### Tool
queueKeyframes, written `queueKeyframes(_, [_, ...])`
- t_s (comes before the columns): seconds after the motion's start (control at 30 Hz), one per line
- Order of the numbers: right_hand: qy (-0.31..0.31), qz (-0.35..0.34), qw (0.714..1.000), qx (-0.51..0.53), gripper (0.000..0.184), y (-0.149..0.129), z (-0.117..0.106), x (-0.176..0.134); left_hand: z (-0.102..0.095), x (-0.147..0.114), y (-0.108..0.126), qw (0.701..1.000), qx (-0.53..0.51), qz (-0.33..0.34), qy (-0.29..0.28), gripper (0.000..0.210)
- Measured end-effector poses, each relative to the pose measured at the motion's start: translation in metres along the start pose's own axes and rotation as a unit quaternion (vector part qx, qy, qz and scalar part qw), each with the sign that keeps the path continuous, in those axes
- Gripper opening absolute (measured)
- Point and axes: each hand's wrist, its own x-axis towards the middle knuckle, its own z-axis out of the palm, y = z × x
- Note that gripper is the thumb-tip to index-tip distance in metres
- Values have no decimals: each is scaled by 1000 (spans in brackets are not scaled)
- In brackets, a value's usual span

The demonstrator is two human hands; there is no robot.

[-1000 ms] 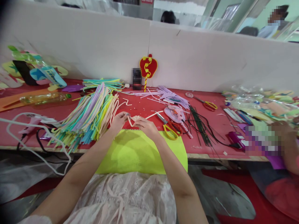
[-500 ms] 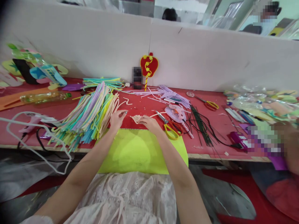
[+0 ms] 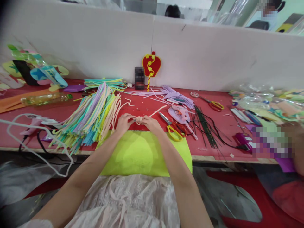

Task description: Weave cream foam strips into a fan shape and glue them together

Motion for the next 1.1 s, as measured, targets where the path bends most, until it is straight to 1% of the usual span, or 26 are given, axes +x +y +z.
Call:
queueKeyframes(0.13, [5, 11, 1000, 1, 23, -1, -1, -3, 2, -1, 4, 1000, 20, 10, -13, 34])
queueKeyframes(0.3, [27, 34, 999, 0, 21, 3, 4, -4, 5, -3, 8, 998, 52, 19, -30, 39])
queueKeyframes(0.53, [67, 21, 997, -13, 17, 3, 8, -5, 5, -3, 9, 998, 50, 24, -32, 38])
queueKeyframes(0.63, [82, 39, 996, 1, 16, 2, 8, -5, 5, -3, 9, 998, 49, 24, -33, 37])
queueKeyframes(0.73, [102, 70, 992, 13, 16, 1, 10, -6, 5, -3, 10, 998, 49, 24, -32, 37])
queueKeyframes(0.87, [121, 100, 987, 23, 19, 0, 14, -9, 5, -3, 12, 998, 56, 30, -29, 36])
queueKeyframes(0.97, [130, 102, 986, 30, 22, 2, 16, -10, 5, -3, 12, 997, 64, 36, -28, 36])
queueKeyframes(1.1, [129, 100, 986, 15, 20, 6, 19, -10, 3, -4, 14, 997, 65, 35, -31, 36])
